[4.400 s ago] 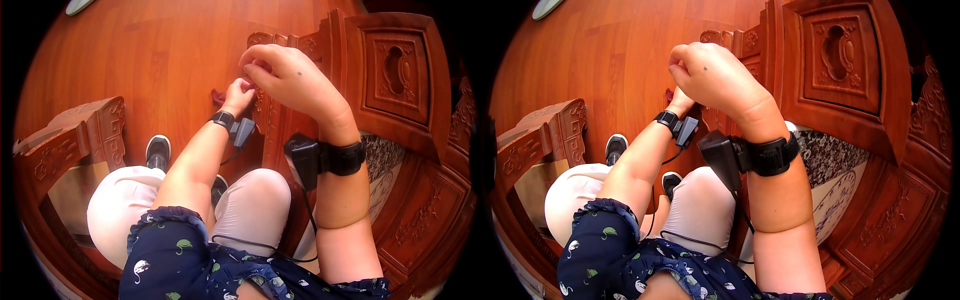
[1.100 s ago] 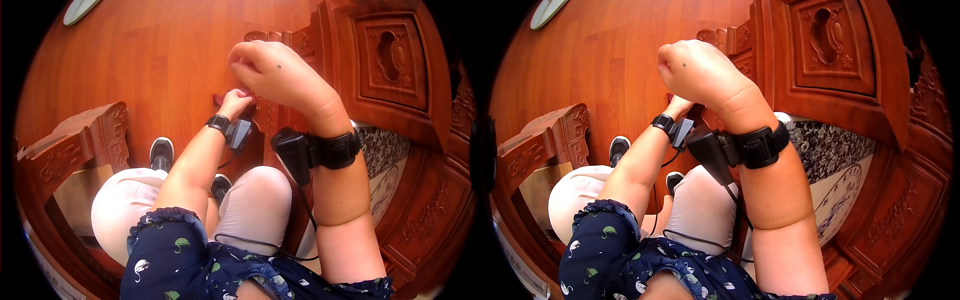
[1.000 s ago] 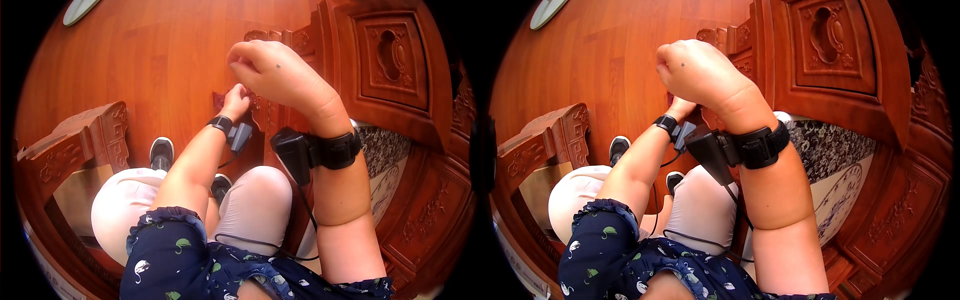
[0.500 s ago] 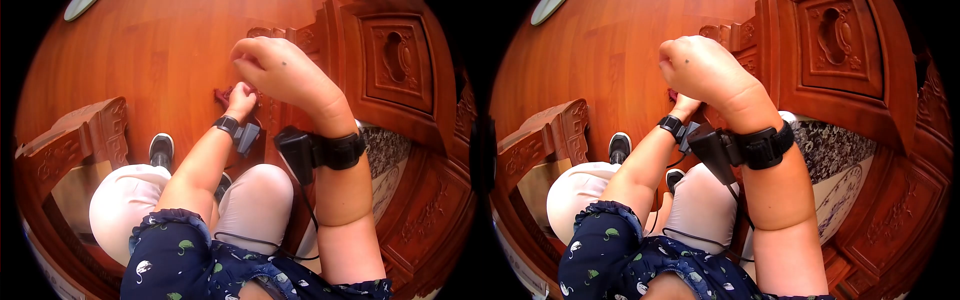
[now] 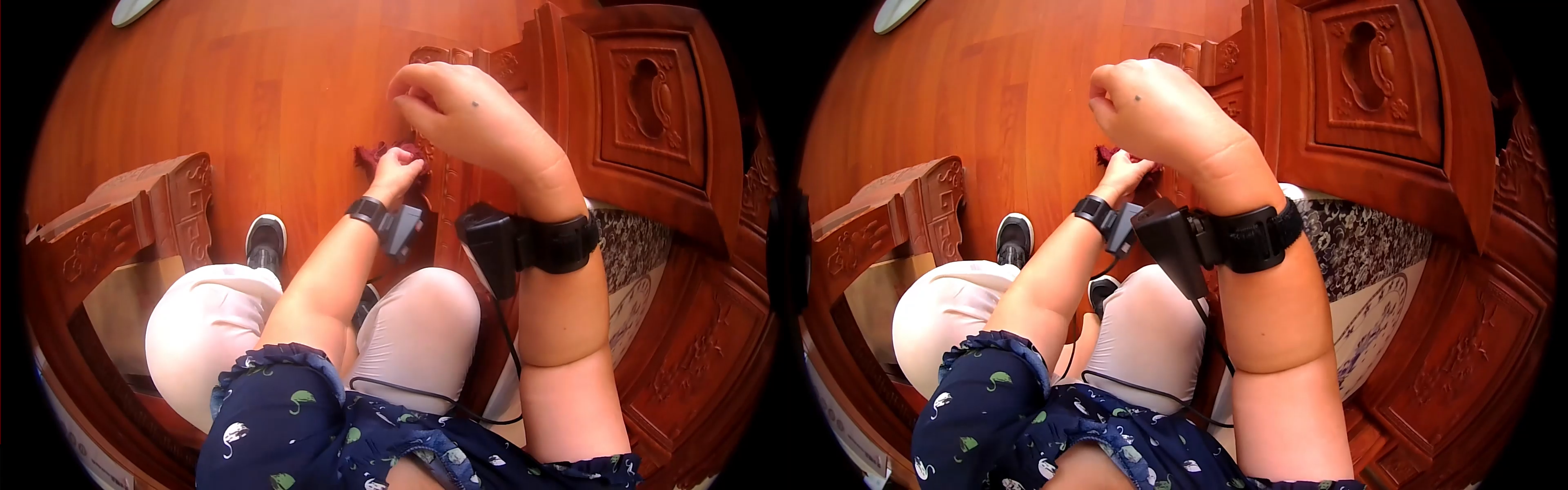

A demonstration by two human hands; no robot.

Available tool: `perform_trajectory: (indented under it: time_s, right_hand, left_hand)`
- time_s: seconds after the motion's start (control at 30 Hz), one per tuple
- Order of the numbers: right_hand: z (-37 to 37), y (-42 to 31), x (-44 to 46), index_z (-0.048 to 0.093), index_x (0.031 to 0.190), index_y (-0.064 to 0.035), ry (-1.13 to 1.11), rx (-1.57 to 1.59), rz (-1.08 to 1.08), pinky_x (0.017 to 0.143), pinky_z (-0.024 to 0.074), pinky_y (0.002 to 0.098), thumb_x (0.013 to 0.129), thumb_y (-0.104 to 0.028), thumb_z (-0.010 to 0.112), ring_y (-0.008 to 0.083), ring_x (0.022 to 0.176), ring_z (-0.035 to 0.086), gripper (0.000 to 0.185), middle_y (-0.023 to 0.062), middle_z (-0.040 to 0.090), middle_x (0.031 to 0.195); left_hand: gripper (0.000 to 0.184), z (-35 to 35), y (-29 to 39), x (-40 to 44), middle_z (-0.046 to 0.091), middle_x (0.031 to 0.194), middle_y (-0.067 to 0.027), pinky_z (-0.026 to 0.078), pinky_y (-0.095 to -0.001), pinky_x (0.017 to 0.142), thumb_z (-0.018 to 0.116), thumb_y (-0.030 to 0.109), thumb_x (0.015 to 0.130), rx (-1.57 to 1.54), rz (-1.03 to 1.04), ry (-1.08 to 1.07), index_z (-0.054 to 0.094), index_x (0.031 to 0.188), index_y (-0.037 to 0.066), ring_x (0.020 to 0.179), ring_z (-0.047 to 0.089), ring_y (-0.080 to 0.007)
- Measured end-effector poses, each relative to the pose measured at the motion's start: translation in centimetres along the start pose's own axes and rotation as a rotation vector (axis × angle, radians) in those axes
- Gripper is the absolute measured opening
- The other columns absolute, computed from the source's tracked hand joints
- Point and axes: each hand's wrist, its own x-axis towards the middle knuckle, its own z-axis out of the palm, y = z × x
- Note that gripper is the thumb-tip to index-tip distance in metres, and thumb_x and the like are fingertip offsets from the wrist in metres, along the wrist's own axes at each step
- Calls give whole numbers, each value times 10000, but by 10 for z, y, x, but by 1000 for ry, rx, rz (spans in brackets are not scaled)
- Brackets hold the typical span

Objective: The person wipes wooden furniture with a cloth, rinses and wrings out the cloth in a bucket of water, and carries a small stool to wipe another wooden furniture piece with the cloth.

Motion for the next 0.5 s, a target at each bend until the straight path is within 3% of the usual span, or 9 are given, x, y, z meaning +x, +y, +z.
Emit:
perform_trajectory:
  time_s: [0.1,0.13,0.2,0.23,0.37,0.5]
  right_hand:
    - [3,1,-1,588,800,19,16,21,-11,632,470,378,767,-106,512,344,678,572,150,188,582,716]
    - [4,0,0,592,733,19,42,48,-27,639,476,417,748,-115,487,371,676,568,171,205,580,690]
    - [3,-1,1,591,731,19,49,50,-25,637,476,417,748,-116,488,372,671,568,171,204,580,685]
    - [3,0,0,591,728,20,49,54,-14,634,476,417,749,-117,488,373,666,567,172,202,579,679]
    - [3,3,-1,589,725,19,61,66,-21,633,476,417,749,-118,488,373,668,567,172,203,580,683]
    - [2,2,-1,587,724,16,33,61,0,645,473,419,750,-122,490,370,686,568,171,205,582,696]
  left_hand:
    - [162,14,21,-22,587,860,-178,462,-356,734,597,79,748,461,420,211,492,864,35,827,570,-336]
    - [162,11,20,-22,587,860,-178,462,-356,734,597,79,748,463,422,214,492,864,35,827,570,-336]
    - [130,3,15,-17,585,870,-190,463,-375,726,567,42,753,655,740,127,492,859,35,835,560,-367]
    - [130,2,11,-13,585,870,-190,463,-375,726,567,42,753,657,744,125,492,859,35,835,560,-367]
    - [239,-1,15,-15,587,898,-100,474,-285,725,603,98,804,-14,211,143,503,985,-22,809,566,-158]
    - [236,-3,10,-11,583,914,-95,476,-272,714,608,98,803,-128,169,23,497,976,-19,803,563,-154]
